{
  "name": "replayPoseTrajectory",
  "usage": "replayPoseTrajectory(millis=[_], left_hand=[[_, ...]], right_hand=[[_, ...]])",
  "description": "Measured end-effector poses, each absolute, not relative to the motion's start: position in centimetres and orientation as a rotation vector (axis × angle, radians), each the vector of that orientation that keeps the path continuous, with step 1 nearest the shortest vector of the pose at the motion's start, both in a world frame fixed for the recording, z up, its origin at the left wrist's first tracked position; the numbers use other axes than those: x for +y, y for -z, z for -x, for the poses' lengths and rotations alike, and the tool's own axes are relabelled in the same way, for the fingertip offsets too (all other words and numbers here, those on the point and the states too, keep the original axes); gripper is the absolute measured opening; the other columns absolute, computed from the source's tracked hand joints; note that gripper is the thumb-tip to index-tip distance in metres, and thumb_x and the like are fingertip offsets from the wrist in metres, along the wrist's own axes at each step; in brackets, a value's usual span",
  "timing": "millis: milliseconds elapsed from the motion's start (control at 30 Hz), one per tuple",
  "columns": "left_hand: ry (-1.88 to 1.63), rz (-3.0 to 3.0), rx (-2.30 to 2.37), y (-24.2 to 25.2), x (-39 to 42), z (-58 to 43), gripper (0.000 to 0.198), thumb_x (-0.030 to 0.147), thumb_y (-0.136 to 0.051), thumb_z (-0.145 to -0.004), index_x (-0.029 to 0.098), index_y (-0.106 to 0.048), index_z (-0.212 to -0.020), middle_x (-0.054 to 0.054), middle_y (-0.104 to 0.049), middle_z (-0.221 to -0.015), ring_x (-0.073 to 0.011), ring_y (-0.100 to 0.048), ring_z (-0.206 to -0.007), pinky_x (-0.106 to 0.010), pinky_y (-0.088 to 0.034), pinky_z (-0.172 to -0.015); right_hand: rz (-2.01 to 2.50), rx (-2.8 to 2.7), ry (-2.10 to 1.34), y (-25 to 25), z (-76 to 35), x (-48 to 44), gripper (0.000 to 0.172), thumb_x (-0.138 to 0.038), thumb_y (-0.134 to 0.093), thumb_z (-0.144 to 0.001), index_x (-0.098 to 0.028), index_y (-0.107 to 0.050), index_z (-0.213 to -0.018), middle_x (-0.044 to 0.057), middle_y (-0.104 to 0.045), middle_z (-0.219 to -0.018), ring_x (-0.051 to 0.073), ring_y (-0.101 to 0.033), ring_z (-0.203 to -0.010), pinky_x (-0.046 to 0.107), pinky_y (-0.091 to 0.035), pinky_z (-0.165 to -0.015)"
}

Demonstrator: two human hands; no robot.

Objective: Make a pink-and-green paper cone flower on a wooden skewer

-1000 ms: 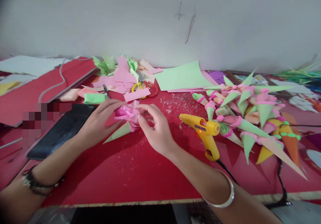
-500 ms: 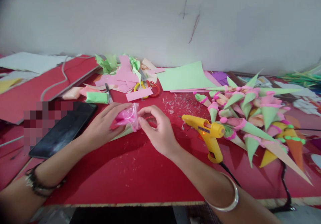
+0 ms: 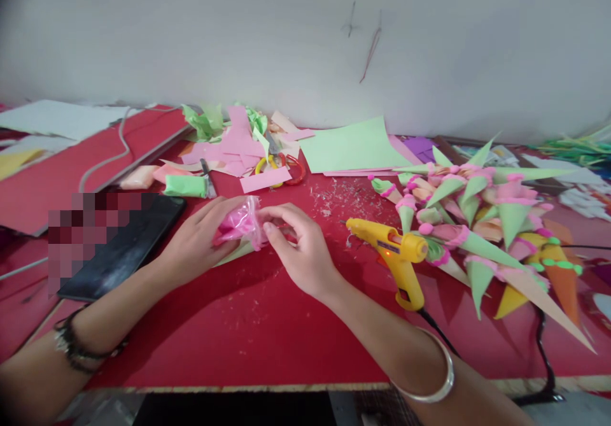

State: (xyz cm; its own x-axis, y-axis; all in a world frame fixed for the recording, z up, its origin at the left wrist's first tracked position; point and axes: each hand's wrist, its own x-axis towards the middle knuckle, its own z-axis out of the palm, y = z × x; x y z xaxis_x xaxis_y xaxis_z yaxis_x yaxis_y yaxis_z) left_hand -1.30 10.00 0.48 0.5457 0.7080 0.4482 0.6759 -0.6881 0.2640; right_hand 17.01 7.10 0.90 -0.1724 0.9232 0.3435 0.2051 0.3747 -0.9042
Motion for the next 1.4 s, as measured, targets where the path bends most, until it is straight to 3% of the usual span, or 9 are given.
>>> replayPoseTrajectory(millis=[300,400,667,867,1067,1400], left_hand=[[-0.729,-2.768,1.218,-0.36,9.98,1.23,0.04,0.027,-0.046,-0.081,0.016,-0.04,-0.119,-0.011,-0.056,-0.105,-0.0221,-0.057,-0.093,-0.032,-0.047,-0.076],[-0.726,-2.747,1.213,-0.37,9.91,1.2,0.041,0.025,-0.047,-0.08,0.017,-0.04,-0.12,-0.01,-0.056,-0.105,-0.0222,-0.056,-0.095,-0.033,-0.047,-0.078],[-0.733,-2.759,1.164,-0.32,9.63,1.02,0.046,0.016,-0.045,-0.079,0.018,-0.036,-0.125,-0.01,-0.055,-0.112,-0.0216,-0.053,-0.101,-0.032,-0.046,-0.082],[-0.687,-2.768,1.139,-0.33,9.41,0.78,0.046,0.023,-0.043,-0.083,0.016,-0.034,-0.128,-0.012,-0.056,-0.111,-0.0229,-0.054,-0.099,-0.034,-0.046,-0.081],[-0.681,-2.767,1.131,-0.37,9.41,0.71,0.047,0.028,-0.045,-0.084,0.016,-0.034,-0.127,-0.011,-0.057,-0.108,-0.0225,-0.055,-0.096,-0.033,-0.046,-0.079],[-0.73,-2.702,1.157,-1.22,9.24,0.37,0.032,0.016,-0.048,-0.077,0.017,-0.045,-0.109,-0.007,-0.059,-0.096,-0.0196,-0.056,-0.088,-0.028,-0.045,-0.071]], right_hand=[[0.958,-1.575,-1.083,-0.98,-17.04,7.55,0.015,-0.021,-0.048,-0.082,-0.022,-0.061,-0.089,0.003,-0.057,-0.092,0.014,-0.056,-0.087,0.029,-0.048,-0.076],[0.97,-1.67,-0.968,-0.85,-17.11,7.58,0.019,-0.02,-0.047,-0.082,-0.024,-0.062,-0.093,0.003,-0.056,-0.093,0.014,-0.055,-0.091,0.029,-0.047,-0.078],[1.098,-1.998,-0.511,-1.09,-17.58,7.28,0.012,-0.021,-0.052,-0.08,-0.022,-0.062,-0.086,0.003,-0.059,-0.084,0.015,-0.057,-0.078,0.027,-0.045,-0.067],[1.159,-2.023,-0.672,-1.22,-17.33,7.23,0.006,-0.023,-0.058,-0.076,-0.02,-0.061,-0.081,0.002,-0.061,-0.079,0.015,-0.057,-0.071,0.026,-0.044,-0.062],[1.131,-1.986,-0.752,-1.12,-16.99,7.21,0.003,-0.019,-0.061,-0.074,-0.018,-0.058,-0.074,-0.001,-0.051,-0.068,0.01,-0.049,-0.06,0.022,-0.039,-0.055],[1.04,-1.705,-1.022,-1.25,-17.3,7.4,0.004,-0.019,-0.055,-0.076,-0.017,-0.057,-0.073,-0.001,-0.048,-0.07,0.01,-0.048,-0.065,0.022,-0.039,-0.058]])
